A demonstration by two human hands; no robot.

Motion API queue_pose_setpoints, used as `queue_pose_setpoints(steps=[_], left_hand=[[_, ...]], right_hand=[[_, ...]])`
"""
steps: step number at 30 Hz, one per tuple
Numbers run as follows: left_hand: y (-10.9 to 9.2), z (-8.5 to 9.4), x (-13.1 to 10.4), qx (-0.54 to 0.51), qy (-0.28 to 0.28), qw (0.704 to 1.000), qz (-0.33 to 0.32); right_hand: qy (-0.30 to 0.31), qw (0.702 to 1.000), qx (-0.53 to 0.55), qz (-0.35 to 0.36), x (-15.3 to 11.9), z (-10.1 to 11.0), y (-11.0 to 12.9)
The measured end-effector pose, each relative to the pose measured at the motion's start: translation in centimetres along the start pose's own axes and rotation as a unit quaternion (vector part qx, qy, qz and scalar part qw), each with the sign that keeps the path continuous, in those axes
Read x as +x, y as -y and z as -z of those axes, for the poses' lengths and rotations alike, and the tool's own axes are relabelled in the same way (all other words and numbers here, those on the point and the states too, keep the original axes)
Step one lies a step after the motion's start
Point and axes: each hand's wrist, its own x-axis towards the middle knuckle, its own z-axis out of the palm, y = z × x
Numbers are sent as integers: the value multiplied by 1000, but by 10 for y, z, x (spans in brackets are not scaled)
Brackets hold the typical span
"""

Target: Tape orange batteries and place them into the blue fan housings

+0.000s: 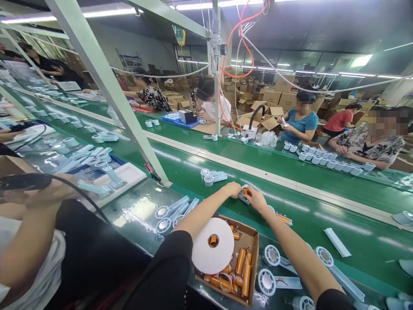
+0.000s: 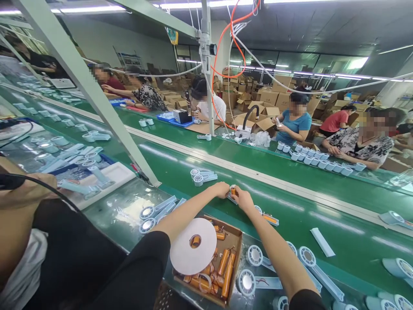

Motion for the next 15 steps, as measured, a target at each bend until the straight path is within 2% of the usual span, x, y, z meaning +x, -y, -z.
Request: queue_pose_setpoints(steps=[9, 15], left_hand=[[9, 10, 5, -29, 0, 999, -32], [-4, 17, -1, -26, -31, 998, -54]], right_hand=[[6, 996, -87, -10, -5, 12, -1], [25, 986, -164, 10, -21, 33, -2]])
